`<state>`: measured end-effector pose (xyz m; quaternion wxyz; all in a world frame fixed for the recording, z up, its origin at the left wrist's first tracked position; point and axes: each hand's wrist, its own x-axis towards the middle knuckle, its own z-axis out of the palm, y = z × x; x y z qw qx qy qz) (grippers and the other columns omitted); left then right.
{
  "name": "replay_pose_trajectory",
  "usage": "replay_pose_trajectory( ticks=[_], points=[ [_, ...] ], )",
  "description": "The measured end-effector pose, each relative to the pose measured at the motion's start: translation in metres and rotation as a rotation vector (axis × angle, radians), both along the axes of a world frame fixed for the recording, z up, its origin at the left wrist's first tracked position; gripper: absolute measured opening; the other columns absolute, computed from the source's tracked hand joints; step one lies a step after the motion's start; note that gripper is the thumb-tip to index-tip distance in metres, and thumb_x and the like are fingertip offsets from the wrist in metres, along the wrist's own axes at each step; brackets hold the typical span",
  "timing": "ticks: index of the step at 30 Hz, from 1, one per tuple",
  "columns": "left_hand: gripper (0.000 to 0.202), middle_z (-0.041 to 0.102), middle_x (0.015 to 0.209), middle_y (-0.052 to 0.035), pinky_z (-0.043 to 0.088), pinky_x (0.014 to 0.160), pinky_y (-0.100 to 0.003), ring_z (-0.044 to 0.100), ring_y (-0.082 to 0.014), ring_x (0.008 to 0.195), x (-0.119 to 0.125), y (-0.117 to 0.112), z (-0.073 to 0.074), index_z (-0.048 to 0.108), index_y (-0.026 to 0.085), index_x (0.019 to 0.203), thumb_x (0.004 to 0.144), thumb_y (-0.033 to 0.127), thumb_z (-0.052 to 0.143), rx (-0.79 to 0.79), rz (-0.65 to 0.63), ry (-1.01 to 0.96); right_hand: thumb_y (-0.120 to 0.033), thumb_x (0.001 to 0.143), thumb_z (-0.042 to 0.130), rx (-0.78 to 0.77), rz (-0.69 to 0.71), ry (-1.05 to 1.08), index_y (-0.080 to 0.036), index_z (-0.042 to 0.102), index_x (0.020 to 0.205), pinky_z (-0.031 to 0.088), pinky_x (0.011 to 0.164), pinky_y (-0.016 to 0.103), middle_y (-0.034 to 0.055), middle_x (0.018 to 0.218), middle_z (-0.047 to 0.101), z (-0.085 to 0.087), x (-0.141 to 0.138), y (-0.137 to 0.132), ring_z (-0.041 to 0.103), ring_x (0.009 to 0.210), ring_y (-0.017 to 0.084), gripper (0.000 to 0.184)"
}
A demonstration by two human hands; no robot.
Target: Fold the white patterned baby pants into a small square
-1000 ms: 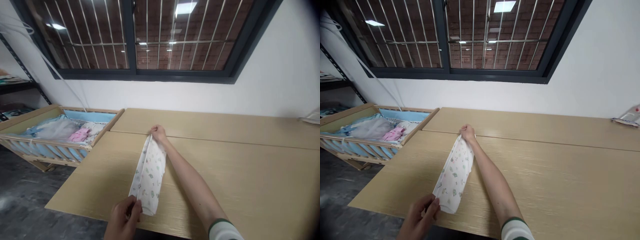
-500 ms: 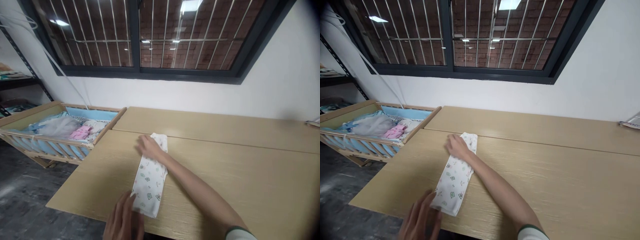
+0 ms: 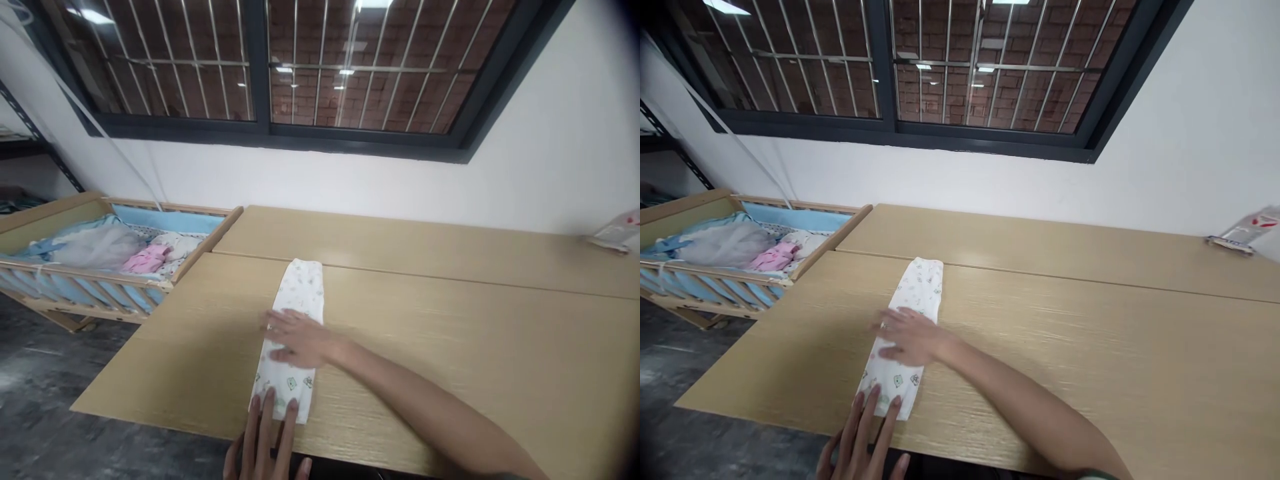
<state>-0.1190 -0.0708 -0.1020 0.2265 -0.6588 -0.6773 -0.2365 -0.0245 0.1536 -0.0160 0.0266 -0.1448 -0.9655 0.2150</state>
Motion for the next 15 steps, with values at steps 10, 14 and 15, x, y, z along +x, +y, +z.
replay_pose_trajectory(
  ticks=[10, 14, 15],
  points=[
    [0.067, 0.057, 0.148, -0.0106, 0.044, 0.079, -0.043, 0.062, -0.0327, 0.123, -0.003, -0.002, 0.010, 0.034, 0.035, 0.157, 0.093, 0.036, 0.054, -0.040, -0.006, 0.060, -0.062, 0.103, 0.018, 0.154, -0.400, -0.118, -0.020, 0.020, 0.163, 0.006, 0.128, 0.044, 0.0064, 0.169, 0.010, -0.013, 0.010, 0.137, 0.008, 0.157, 0.024, 0.073],
    [0.067, 0.058, 0.148, -0.0070, 0.044, 0.083, -0.042, 0.061, -0.0312, 0.125, -0.003, -0.001, 0.006, 0.031, 0.041, 0.157, 0.095, 0.044, 0.055, -0.068, -0.020, 0.015, -0.056, 0.104, 0.015, 0.204, -0.439, -0.103, -0.020, 0.021, 0.163, 0.009, 0.128, 0.044, 0.0055, 0.169, 0.014, -0.017, 0.015, 0.160, 0.012, 0.157, 0.023, 0.070],
    [0.066, 0.057, 0.148, -0.0061, 0.044, 0.085, -0.042, 0.060, -0.0311, 0.126, -0.001, 0.000, 0.006, 0.032, 0.042, 0.156, 0.095, 0.046, 0.056, -0.078, -0.028, 0.007, -0.055, 0.104, 0.016, 0.214, -0.436, -0.096, -0.021, 0.022, 0.163, 0.010, 0.128, 0.044, 0.0049, 0.169, 0.015, -0.018, 0.017, 0.163, 0.013, 0.157, 0.023, 0.069]
  ],
)
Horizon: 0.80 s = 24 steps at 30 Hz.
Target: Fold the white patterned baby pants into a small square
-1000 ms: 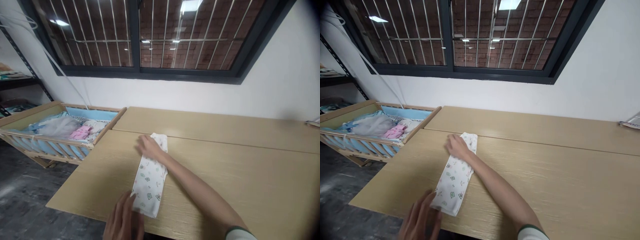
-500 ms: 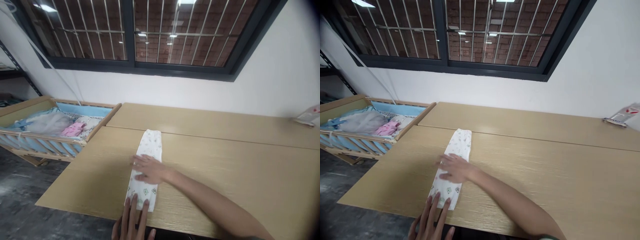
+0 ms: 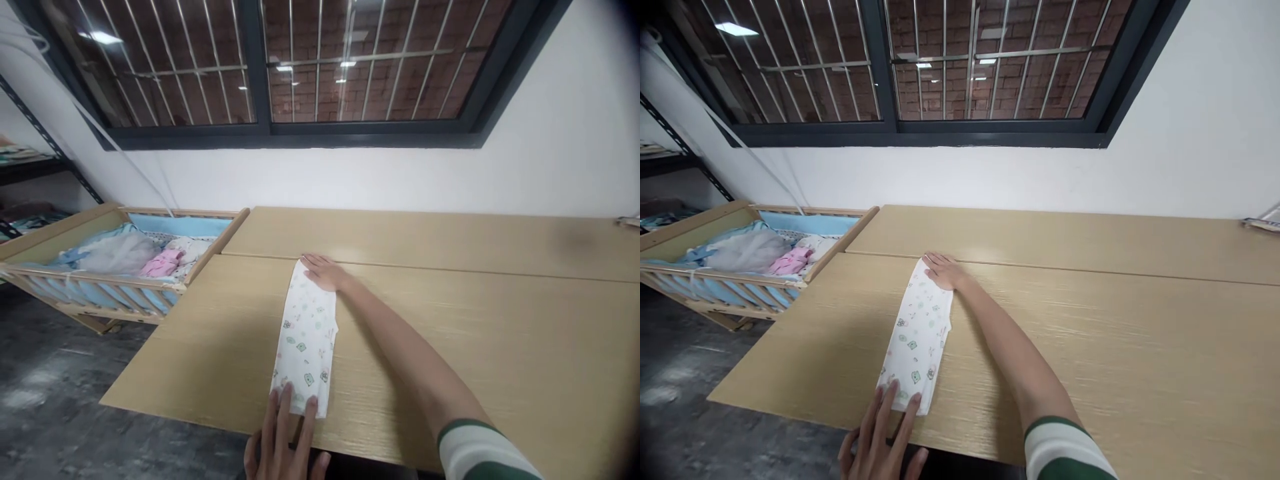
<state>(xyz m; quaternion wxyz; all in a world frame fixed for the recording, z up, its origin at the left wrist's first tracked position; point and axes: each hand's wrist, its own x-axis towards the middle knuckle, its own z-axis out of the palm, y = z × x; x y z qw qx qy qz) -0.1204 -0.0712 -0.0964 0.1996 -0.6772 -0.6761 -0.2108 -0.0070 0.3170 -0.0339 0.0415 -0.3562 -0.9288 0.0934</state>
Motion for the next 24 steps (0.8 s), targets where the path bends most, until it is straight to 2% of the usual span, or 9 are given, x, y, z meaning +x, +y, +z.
replay_pose_trajectory(
  ticks=[5, 8, 11, 13, 15, 17, 19, 22, 24],
  points=[
    [0.062, 0.052, 0.153, -0.0050, 0.045, 0.086, -0.043, 0.055, -0.0311, 0.132, 0.010, 0.008, 0.009, 0.040, 0.043, 0.152, 0.093, 0.046, 0.059, -0.078, -0.072, -0.015, -0.051, 0.104, 0.018, 0.130, -0.057, 0.013, -0.019, 0.026, 0.162, 0.013, 0.127, 0.047, 0.0078, 0.168, 0.021, 0.001, 0.024, 0.007, 0.015, 0.156, 0.025, 0.066],
    [0.058, 0.053, 0.153, -0.0041, 0.046, 0.086, -0.043, 0.055, -0.0309, 0.131, 0.014, 0.013, 0.016, 0.046, 0.041, 0.150, 0.093, 0.042, 0.059, -0.081, -0.115, -0.047, -0.048, 0.105, 0.021, 0.210, -0.123, 0.090, -0.014, 0.027, 0.160, 0.013, 0.127, 0.048, 0.0125, 0.168, 0.020, 0.011, 0.048, -0.012, 0.015, 0.156, 0.027, 0.065],
    [0.052, 0.059, 0.147, -0.0050, 0.047, 0.085, -0.041, 0.059, -0.0289, 0.125, 0.010, 0.019, 0.018, 0.055, 0.033, 0.144, 0.092, 0.037, 0.060, -0.043, -0.166, -0.088, -0.046, 0.105, 0.029, 0.206, -0.166, 0.229, -0.013, 0.035, 0.157, 0.022, 0.124, 0.053, 0.0162, 0.165, 0.028, 0.027, 0.069, -0.062, 0.023, 0.154, 0.031, 0.061],
    [0.046, 0.064, 0.140, -0.0052, 0.048, 0.084, -0.038, 0.063, -0.0259, 0.118, 0.002, 0.023, 0.020, 0.061, 0.029, 0.138, 0.092, 0.036, 0.060, -0.018, -0.237, -0.094, -0.041, 0.105, 0.037, 0.137, -0.105, 0.322, -0.016, 0.049, 0.148, 0.035, 0.117, 0.055, 0.0165, 0.156, 0.045, 0.037, 0.079, -0.109, 0.041, 0.144, 0.032, 0.051],
    [0.039, 0.069, 0.134, -0.0047, 0.048, 0.083, -0.035, 0.066, -0.0228, 0.113, -0.009, 0.027, 0.024, 0.064, 0.028, 0.132, 0.094, 0.034, 0.060, -0.003, -0.333, -0.078, -0.036, 0.106, 0.040, -0.044, 0.033, 0.365, -0.022, 0.061, 0.136, 0.048, 0.107, 0.051, 0.0116, 0.137, 0.064, 0.045, 0.086, -0.160, 0.060, 0.126, 0.027, 0.040],
    [0.035, 0.071, 0.130, -0.0053, 0.048, 0.084, -0.033, 0.067, -0.0210, 0.110, -0.020, 0.030, 0.032, 0.065, 0.027, 0.129, 0.095, 0.030, 0.057, 0.004, -0.425, -0.074, -0.036, 0.106, 0.041, -0.213, 0.134, 0.353, -0.026, 0.066, 0.132, 0.053, 0.104, 0.048, 0.0070, 0.127, 0.070, 0.050, 0.093, -0.207, 0.066, 0.116, 0.023, 0.036],
    [0.032, 0.073, 0.125, -0.0069, 0.049, 0.087, -0.031, 0.068, -0.0204, 0.109, -0.030, 0.032, 0.039, 0.066, 0.024, 0.127, 0.097, 0.027, 0.055, 0.017, -0.501, -0.100, -0.041, 0.103, 0.050, -0.289, 0.157, 0.294, -0.026, 0.063, 0.137, 0.049, 0.110, 0.049, 0.0073, 0.137, 0.066, 0.051, 0.100, -0.247, 0.062, 0.125, 0.025, 0.039],
    [0.028, 0.075, 0.116, -0.0061, 0.052, 0.085, -0.028, 0.069, -0.0177, 0.100, -0.042, 0.033, 0.047, 0.066, 0.021, 0.123, 0.100, 0.026, 0.052, 0.028, -0.645, -0.139, -0.053, 0.090, 0.068, -0.257, 0.132, 0.206, -0.027, 0.054, 0.147, 0.038, 0.119, 0.058, 0.0105, 0.156, 0.047, 0.046, 0.109, -0.287, 0.042, 0.145, 0.035, 0.064],
    [0.026, 0.076, 0.111, -0.0048, 0.054, 0.083, -0.026, 0.068, -0.0154, 0.090, -0.048, 0.033, 0.049, 0.066, 0.020, 0.121, 0.101, 0.023, 0.050, 0.020, -0.760, -0.145, -0.048, 0.093, 0.067, -0.213, 0.112, 0.178, -0.029, 0.052, 0.148, 0.036, 0.120, 0.058, 0.0089, 0.157, 0.043, 0.043, 0.112, -0.305, 0.038, 0.147, 0.035, 0.061]
  ],
)
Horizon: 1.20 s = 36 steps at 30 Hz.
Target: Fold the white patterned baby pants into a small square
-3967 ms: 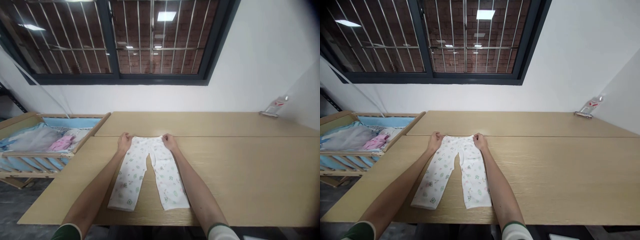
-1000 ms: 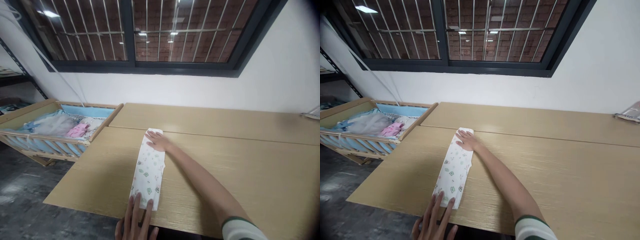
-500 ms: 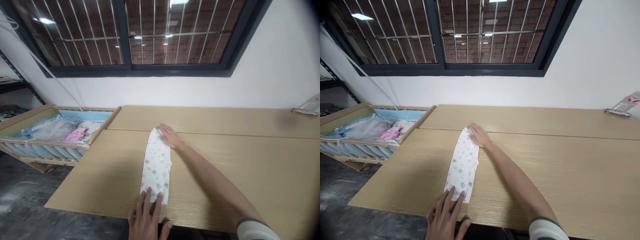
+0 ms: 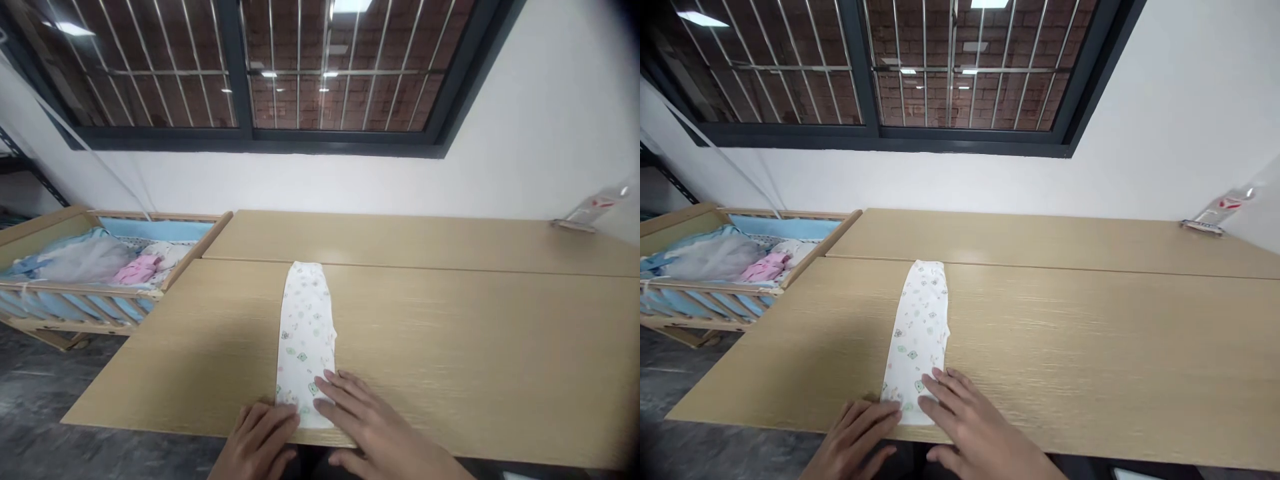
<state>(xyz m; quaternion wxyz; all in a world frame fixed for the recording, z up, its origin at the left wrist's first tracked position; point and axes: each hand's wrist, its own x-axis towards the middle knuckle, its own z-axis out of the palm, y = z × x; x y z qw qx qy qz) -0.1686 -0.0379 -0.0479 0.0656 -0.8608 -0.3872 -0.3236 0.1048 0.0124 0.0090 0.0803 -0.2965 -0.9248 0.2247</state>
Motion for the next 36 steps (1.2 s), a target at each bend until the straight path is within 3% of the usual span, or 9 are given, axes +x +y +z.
replay_pose_trajectory(
  ticks=[5, 10, 14, 17, 19, 24, 29, 33, 36],
  points=[
    [0.029, 0.076, 0.094, -0.0033, 0.057, 0.078, -0.021, 0.066, -0.0122, 0.077, -0.006, -0.001, 0.008, 0.066, 0.020, 0.118, 0.097, 0.008, 0.050, -0.129, -0.205, -0.062, -0.026, 0.102, 0.049, 0.041, -0.042, 0.077, -0.034, 0.061, 0.137, 0.038, 0.120, 0.053, 0.0043, 0.139, 0.065, 0.010, -0.004, -0.021, 0.058, 0.131, 0.028, 0.037],
    [0.022, 0.077, 0.097, -0.0038, 0.060, 0.078, -0.021, 0.072, -0.0134, 0.085, -0.003, 0.014, 0.037, 0.069, 0.024, 0.111, 0.096, 0.014, 0.057, -0.301, -0.230, -0.302, -0.035, 0.104, 0.045, -0.122, -0.209, 0.197, -0.032, 0.066, 0.115, 0.056, 0.093, 0.041, 0.0040, 0.110, 0.073, 0.032, -0.001, -0.007, 0.068, 0.105, 0.024, 0.024],
    [0.014, 0.079, 0.096, -0.0024, 0.060, 0.075, -0.023, 0.074, -0.0151, 0.085, 0.000, 0.056, 0.068, 0.075, 0.025, 0.097, 0.096, 0.029, 0.061, -0.369, -0.039, -0.428, -0.043, 0.107, 0.039, -0.183, -0.324, 0.310, -0.026, 0.063, 0.100, 0.054, 0.085, 0.036, 0.0038, 0.100, 0.070, 0.041, 0.000, 0.029, 0.066, 0.093, 0.020, 0.029],
    [0.023, 0.079, 0.093, -0.0029, 0.060, 0.077, -0.028, 0.073, -0.0174, 0.083, 0.004, 0.104, 0.087, 0.076, 0.023, 0.091, 0.093, 0.041, 0.063, -0.382, 0.073, -0.453, -0.047, 0.106, 0.039, -0.145, -0.385, 0.403, -0.023, 0.062, 0.096, 0.052, 0.080, 0.035, 0.0051, 0.095, 0.068, 0.040, -0.004, 0.072, 0.064, 0.089, 0.021, 0.035],
    [0.024, 0.079, 0.097, -0.0037, 0.058, 0.082, -0.030, 0.072, -0.0180, 0.086, 0.007, 0.138, 0.095, 0.077, 0.022, 0.093, 0.092, 0.042, 0.064, -0.404, 0.111, -0.453, -0.050, 0.103, 0.043, -0.102, -0.407, 0.465, -0.021, 0.064, 0.095, 0.051, 0.080, 0.036, 0.0069, 0.095, 0.068, 0.034, -0.010, 0.106, 0.063, 0.090, 0.022, 0.037],
    [0.024, 0.078, 0.104, -0.0077, 0.056, 0.085, -0.029, 0.072, -0.0188, 0.092, 0.021, 0.213, 0.087, 0.075, 0.015, 0.101, 0.092, 0.029, 0.058, -0.529, 0.230, -0.408, -0.050, 0.094, 0.054, -0.155, -0.516, 0.638, -0.017, 0.068, 0.095, 0.051, 0.075, 0.035, 0.0083, 0.091, 0.071, -0.003, -0.024, 0.193, 0.064, 0.081, 0.022, 0.036],
    [0.023, 0.078, 0.100, -0.0114, 0.053, 0.083, -0.027, 0.071, -0.0192, 0.090, 0.035, 0.253, 0.067, 0.073, 0.011, 0.098, 0.094, 0.020, 0.053, -0.557, 0.312, -0.323, -0.044, 0.087, 0.061, -0.173, -0.696, 0.673, -0.016, 0.065, 0.091, 0.050, 0.066, 0.030, 0.0062, 0.082, 0.070, -0.039, -0.036, 0.245, 0.061, 0.070, 0.017, 0.028],
    [0.026, 0.073, 0.115, -0.0173, 0.049, 0.096, -0.035, 0.066, -0.0249, 0.109, 0.042, 0.246, 0.064, 0.069, 0.009, 0.112, 0.095, 0.019, 0.051, -0.512, 0.379, -0.233, -0.040, 0.090, 0.057, -0.113, -0.701, 0.561, -0.015, 0.066, 0.093, 0.052, 0.073, 0.033, 0.0072, 0.086, 0.071, -0.048, -0.037, 0.254, 0.063, 0.076, 0.019, 0.026],
    [0.036, 0.063, 0.134, -0.0220, 0.042, 0.107, -0.046, 0.056, -0.0331, 0.125, 0.051, 0.205, 0.060, 0.063, 0.008, 0.124, 0.095, 0.026, 0.053, -0.458, 0.392, -0.146, -0.041, 0.096, 0.050, 0.063, -0.669, 0.495, -0.015, 0.064, 0.113, 0.052, 0.090, 0.040, 0.0120, 0.107, 0.070, -0.038, -0.034, 0.241, 0.065, 0.097, 0.024, 0.034]
  ],
)
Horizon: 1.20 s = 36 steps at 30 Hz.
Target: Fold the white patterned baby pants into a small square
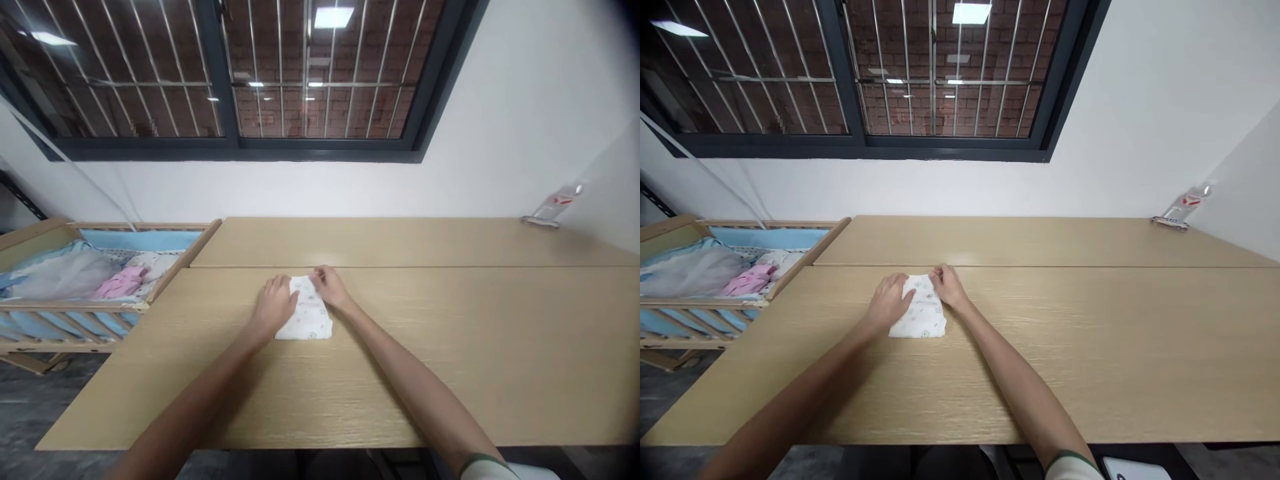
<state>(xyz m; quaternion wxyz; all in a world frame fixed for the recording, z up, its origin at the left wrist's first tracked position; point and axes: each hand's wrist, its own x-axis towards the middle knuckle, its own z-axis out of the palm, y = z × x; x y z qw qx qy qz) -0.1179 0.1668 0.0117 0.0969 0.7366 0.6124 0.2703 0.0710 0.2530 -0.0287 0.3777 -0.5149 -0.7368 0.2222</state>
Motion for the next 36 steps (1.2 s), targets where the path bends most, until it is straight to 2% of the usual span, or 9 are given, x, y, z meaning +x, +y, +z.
replay_pose_trajectory(
  ticks=[3, 6, 9, 12, 18, 23, 27, 32, 36],
  points=[
    [0.051, 0.054, 0.146, -0.0236, 0.040, 0.108, -0.053, 0.051, -0.0385, 0.130, 0.011, -0.059, -0.014, 0.056, 0.008, 0.136, 0.096, 0.039, 0.052, 0.104, -0.051, 0.237, -0.043, 0.102, 0.043, 0.143, 0.157, -0.156, -0.017, 0.053, 0.140, 0.040, 0.111, 0.046, 0.0165, 0.140, 0.058, 0.022, -0.002, -0.030, 0.053, 0.130, 0.028, 0.047],
    [0.061, 0.052, 0.146, -0.0272, 0.042, 0.105, -0.054, 0.048, -0.0416, 0.134, 0.020, -0.106, -0.033, 0.053, 0.002, 0.139, 0.095, 0.044, 0.052, 0.185, -0.054, 0.387, -0.045, 0.105, 0.039, 0.156, 0.504, -0.319, -0.022, 0.041, 0.153, 0.028, 0.121, 0.047, 0.0115, 0.161, 0.039, 0.043, -0.014, -0.066, 0.033, 0.149, 0.026, 0.053],
    [0.056, 0.063, 0.132, -0.0279, 0.045, 0.102, -0.053, 0.055, -0.0409, 0.126, 0.024, -0.124, -0.049, 0.063, 0.001, 0.128, 0.095, 0.045, 0.052, 0.169, -0.041, 0.444, -0.044, 0.108, 0.034, 0.111, 0.811, -0.401, -0.025, 0.034, 0.158, 0.022, 0.125, 0.044, 0.0059, 0.167, 0.028, 0.050, -0.028, -0.094, 0.023, 0.154, 0.022, 0.054],
    [0.043, 0.070, 0.121, -0.0220, 0.047, 0.100, -0.054, 0.060, -0.0386, 0.119, 0.023, -0.124, -0.059, 0.071, 0.009, 0.117, 0.096, 0.040, 0.052, 0.167, -0.033, 0.463, -0.044, 0.109, 0.029, 0.032, 0.933, -0.458, -0.023, 0.028, 0.160, 0.018, 0.126, 0.041, 0.0060, 0.167, 0.026, 0.040, -0.033, -0.103, 0.020, 0.155, 0.019, 0.056],
    [0.056, 0.057, 0.141, -0.0281, 0.047, 0.102, -0.051, 0.053, -0.0391, 0.131, 0.021, -0.119, -0.065, 0.058, 0.002, 0.135, 0.095, 0.040, 0.054, 0.203, 0.008, 0.476, -0.054, 0.107, 0.025, -0.031, 0.763, -0.608, -0.028, 0.028, 0.160, 0.008, 0.128, 0.048, 0.0022, 0.168, 0.017, 0.014, -0.023, -0.059, 0.012, 0.157, 0.022, 0.059],
    [0.055, 0.051, 0.147, -0.0287, 0.047, 0.103, -0.051, 0.051, -0.0393, 0.135, 0.021, -0.119, -0.067, 0.054, 0.003, 0.139, 0.096, 0.037, 0.051, 0.143, 0.001, 0.467, -0.057, 0.106, 0.023, -0.005, 0.653, -0.662, -0.028, 0.022, 0.162, 0.006, 0.128, 0.046, 0.0004, 0.169, 0.013, 0.011, -0.017, -0.011, 0.010, 0.157, 0.023, 0.063],
    [0.053, 0.051, 0.148, -0.0267, 0.047, 0.104, -0.051, 0.049, -0.0385, 0.137, 0.019, -0.118, -0.067, 0.053, 0.007, 0.140, 0.097, 0.037, 0.049, 0.131, -0.013, 0.453, -0.057, 0.106, 0.020, 0.046, 0.613, -0.658, -0.029, 0.021, 0.162, 0.006, 0.129, 0.044, -0.0011, 0.168, 0.016, 0.007, -0.016, 0.008, 0.011, 0.157, 0.022, 0.063],
    [0.029, 0.067, 0.129, -0.0190, 0.049, 0.099, -0.048, 0.063, -0.0326, 0.118, -0.010, -0.089, -0.047, 0.067, 0.014, 0.117, 0.097, 0.028, 0.052, 0.060, -0.211, 0.455, -0.054, 0.107, 0.022, 0.148, 0.572, -0.600, -0.023, 0.025, 0.162, 0.011, 0.128, 0.044, 0.0036, 0.168, 0.022, -0.002, -0.015, 0.009, 0.016, 0.156, 0.022, 0.063],
    [0.013, 0.073, 0.105, -0.0097, 0.049, 0.094, -0.043, 0.066, -0.0282, 0.105, -0.040, -0.048, -0.021, 0.070, 0.019, 0.096, 0.092, 0.027, 0.061, -0.015, -0.439, 0.450, -0.047, 0.107, 0.029, 0.249, 0.386, -0.427, -0.017, 0.042, 0.153, 0.023, 0.124, 0.050, 0.0133, 0.162, 0.037, 0.000, -0.007, -0.006, 0.030, 0.151, 0.027, 0.057]
  ],
)
